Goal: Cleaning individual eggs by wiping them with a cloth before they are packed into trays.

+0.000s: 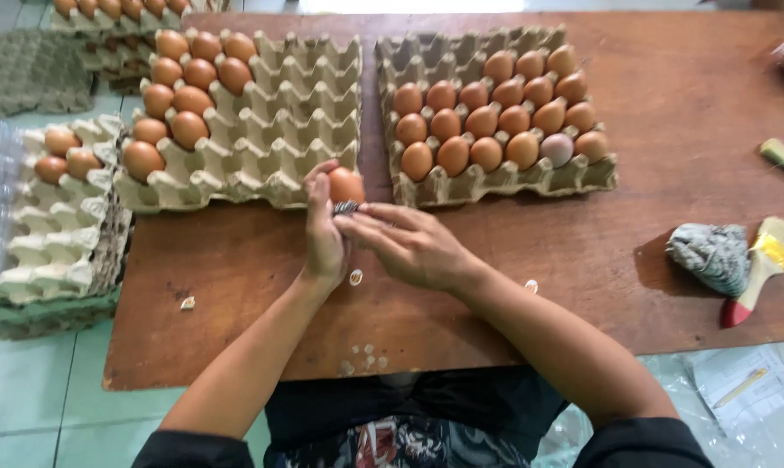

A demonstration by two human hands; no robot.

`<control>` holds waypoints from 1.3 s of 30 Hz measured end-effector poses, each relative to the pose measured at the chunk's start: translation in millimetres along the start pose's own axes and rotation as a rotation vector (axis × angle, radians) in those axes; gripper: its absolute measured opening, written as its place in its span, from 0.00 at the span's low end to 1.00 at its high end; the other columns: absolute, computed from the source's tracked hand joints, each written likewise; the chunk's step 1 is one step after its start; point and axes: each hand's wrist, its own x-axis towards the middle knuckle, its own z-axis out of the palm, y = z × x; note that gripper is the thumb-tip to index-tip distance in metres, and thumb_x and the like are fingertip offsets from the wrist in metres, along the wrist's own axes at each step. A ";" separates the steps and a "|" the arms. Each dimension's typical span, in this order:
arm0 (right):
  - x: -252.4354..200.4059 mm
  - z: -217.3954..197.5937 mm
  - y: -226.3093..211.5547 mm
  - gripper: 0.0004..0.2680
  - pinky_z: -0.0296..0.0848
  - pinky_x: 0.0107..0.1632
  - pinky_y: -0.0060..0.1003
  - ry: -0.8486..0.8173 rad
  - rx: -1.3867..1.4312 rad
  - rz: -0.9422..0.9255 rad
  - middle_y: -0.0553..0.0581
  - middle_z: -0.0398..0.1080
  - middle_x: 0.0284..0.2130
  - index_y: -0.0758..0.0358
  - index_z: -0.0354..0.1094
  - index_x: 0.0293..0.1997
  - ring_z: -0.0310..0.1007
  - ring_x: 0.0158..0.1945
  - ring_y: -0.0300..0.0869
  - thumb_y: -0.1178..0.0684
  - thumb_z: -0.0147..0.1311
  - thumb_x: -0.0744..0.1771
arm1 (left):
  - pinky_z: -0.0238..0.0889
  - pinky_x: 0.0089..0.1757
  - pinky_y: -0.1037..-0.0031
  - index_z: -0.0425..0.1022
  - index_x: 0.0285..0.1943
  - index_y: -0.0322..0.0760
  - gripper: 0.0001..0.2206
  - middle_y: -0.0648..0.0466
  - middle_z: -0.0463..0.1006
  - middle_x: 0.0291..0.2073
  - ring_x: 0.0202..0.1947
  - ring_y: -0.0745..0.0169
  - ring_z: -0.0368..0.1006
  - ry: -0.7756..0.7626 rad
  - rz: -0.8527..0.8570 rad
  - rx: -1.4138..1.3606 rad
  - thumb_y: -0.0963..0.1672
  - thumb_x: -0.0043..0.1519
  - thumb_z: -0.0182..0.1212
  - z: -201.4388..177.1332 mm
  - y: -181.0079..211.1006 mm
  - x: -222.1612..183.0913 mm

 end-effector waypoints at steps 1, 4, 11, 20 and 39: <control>-2.3 0.6 2.6 0.11 0.79 0.52 0.44 -0.003 0.012 0.008 0.63 0.79 0.44 0.68 0.74 0.53 0.80 0.48 0.54 0.65 0.48 0.67 | 0.66 0.35 0.85 0.63 0.60 0.49 0.17 0.51 0.75 0.41 0.36 0.67 0.75 0.012 -0.008 0.005 0.54 0.69 0.46 6.7 4.0 -3.6; -7.8 2.3 11.7 0.12 0.80 0.51 0.44 0.027 -0.011 0.045 0.62 0.79 0.44 0.68 0.73 0.55 0.80 0.47 0.54 0.64 0.47 0.67 | 0.65 0.32 0.85 0.65 0.59 0.47 0.19 0.53 0.75 0.36 0.31 0.72 0.73 -0.007 -0.065 0.034 0.56 0.67 0.47 18.0 8.5 -15.0; -14.4 2.9 17.5 0.13 0.77 0.56 0.47 0.014 0.035 0.156 0.63 0.74 0.56 0.72 0.68 0.62 0.76 0.54 0.55 0.56 0.47 0.72 | 0.58 0.26 0.79 0.59 0.60 0.48 0.20 0.56 0.65 0.25 0.20 0.69 0.63 -0.208 -0.102 0.084 0.58 0.69 0.40 29.9 20.2 -30.6; -8.7 2.8 30.8 0.12 0.78 0.54 0.48 0.045 -0.031 0.114 0.60 0.78 0.48 0.76 0.67 0.60 0.78 0.49 0.54 0.58 0.45 0.72 | 0.49 0.25 0.80 0.61 0.62 0.44 0.24 0.55 0.66 0.27 0.21 0.70 0.60 -0.258 -0.116 0.064 0.60 0.69 0.38 29.0 24.8 -24.8; -13.9 -2.9 29.6 0.12 0.81 0.47 0.47 0.176 -0.012 0.181 0.62 0.77 0.49 0.76 0.68 0.59 0.79 0.48 0.56 0.61 0.53 0.69 | 0.60 0.27 0.82 0.66 0.61 0.45 0.18 0.45 0.74 0.40 0.31 0.58 0.71 -0.202 -0.497 -0.190 0.47 0.60 0.50 30.0 45.6 -22.1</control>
